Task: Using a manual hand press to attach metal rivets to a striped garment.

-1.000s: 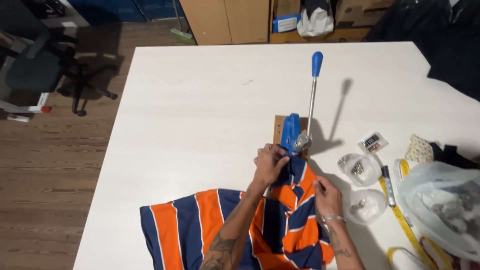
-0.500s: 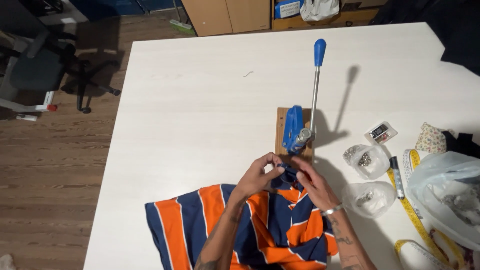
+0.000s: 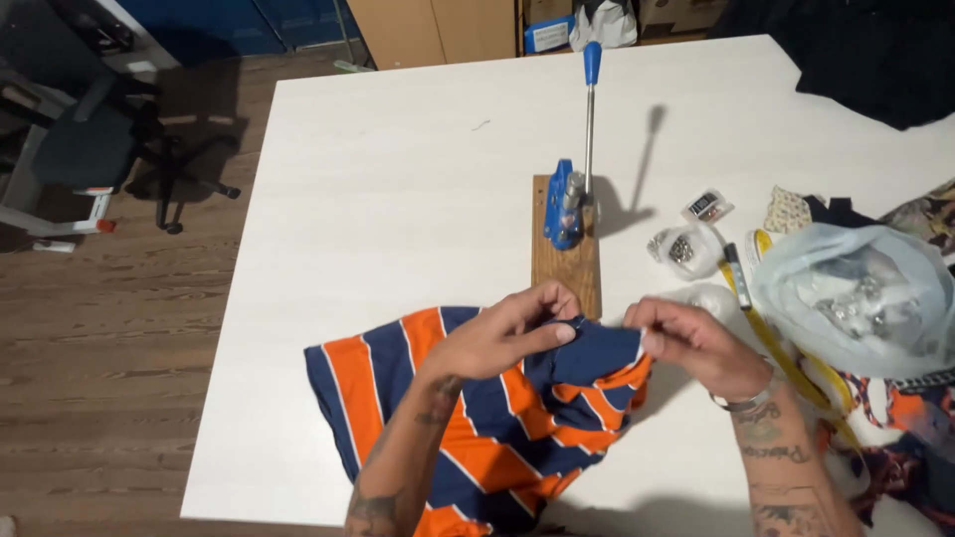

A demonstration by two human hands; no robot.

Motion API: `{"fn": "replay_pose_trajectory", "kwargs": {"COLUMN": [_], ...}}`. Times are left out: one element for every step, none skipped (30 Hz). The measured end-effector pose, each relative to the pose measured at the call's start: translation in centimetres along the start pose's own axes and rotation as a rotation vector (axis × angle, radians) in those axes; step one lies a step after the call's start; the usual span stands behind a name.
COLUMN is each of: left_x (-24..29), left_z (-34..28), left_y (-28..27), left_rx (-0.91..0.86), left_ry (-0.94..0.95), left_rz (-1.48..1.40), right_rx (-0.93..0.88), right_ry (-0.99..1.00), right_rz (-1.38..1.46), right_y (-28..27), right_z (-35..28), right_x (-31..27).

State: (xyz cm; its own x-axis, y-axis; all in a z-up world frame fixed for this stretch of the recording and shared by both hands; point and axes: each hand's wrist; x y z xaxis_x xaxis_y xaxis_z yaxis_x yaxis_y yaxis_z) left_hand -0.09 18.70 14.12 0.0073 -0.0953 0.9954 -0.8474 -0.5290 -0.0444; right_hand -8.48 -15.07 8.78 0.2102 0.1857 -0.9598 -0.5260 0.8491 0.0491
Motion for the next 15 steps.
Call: {"fn": "replay_pose_trajectory", "kwargs": {"left_x": [0.0,0.2,1.6,2.8,4.0,4.3,4.6,4.9,6.5,8.0,9.4,7.1,4.6,2.1,-1.3], "left_z": [-0.6,-0.4,-0.9,-1.5,-2.1,-3.1,-4.0,-5.0,-6.1,-7.3,-8.4,-8.2,-8.0,-8.2,-8.0], "left_y": [0.6,0.8,1.0,1.5,1.9,2.8,3.6,4.4,5.5,6.5,7.5,7.7,7.8,8.1,8.7], "left_rx": [-0.022,-0.05,-0.058,-0.112,-0.166,-0.17,-0.162,-0.151,-0.153,-0.181,-0.209,-0.202,-0.12,-0.037,-0.031], "left_ry": [-0.031,-0.048,-0.033,-0.059,-0.085,-0.075,-0.032,0.009,0.016,0.037,0.057,0.052,-0.019,-0.099,-0.114], "left_rz": [-0.081,-0.154,-0.142,-0.095,-0.047,-0.041,-0.068,-0.095,-0.09,-0.171,-0.252,-0.255,-0.234,-0.218,-0.226], "right_rx": [0.103,0.211,0.213,0.308,0.404,0.406,0.381,0.354,0.355,0.336,0.317,0.311,0.647,0.968,0.96], "right_ry": [0.074,0.137,0.124,0.195,0.265,0.258,0.37,0.482,0.476,0.387,0.298,0.302,0.582,0.884,0.899], "right_rz": [0.137,0.259,0.243,0.239,0.235,0.224,0.155,0.089,0.082,0.003,-0.074,-0.068,0.016,0.115,0.124], "right_y": [0.7,0.8,1.6,2.5,3.3,4.0,4.7,5.3,5.6,5.8,6.0,7.6,9.1,11.1,10.7], "right_z": [-1.1,-1.8,-2.1,-2.5,-2.9,-3.5,-4.0,-4.4,-5.3,-6.2,-7.0,-5.1,-3.1,-1.2,-2.7], "right_x": [-0.5,-1.2,-2.6,-3.9,-5.1,-7.4,-9.6,-11.7,-12.1,-12.4,-12.5,-13.0,-13.4,-13.6,-8.4]}}
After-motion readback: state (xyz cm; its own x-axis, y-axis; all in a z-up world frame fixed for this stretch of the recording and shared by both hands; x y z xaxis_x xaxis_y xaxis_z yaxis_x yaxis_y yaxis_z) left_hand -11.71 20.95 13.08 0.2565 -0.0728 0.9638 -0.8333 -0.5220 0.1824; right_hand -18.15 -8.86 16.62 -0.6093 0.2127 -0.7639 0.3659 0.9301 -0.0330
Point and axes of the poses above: each hand's wrist, its own z-axis towards the middle knuckle, its own y-axis out of the palm, x = y × z, and after that the axes turned 7 degrees about -y, right-handed
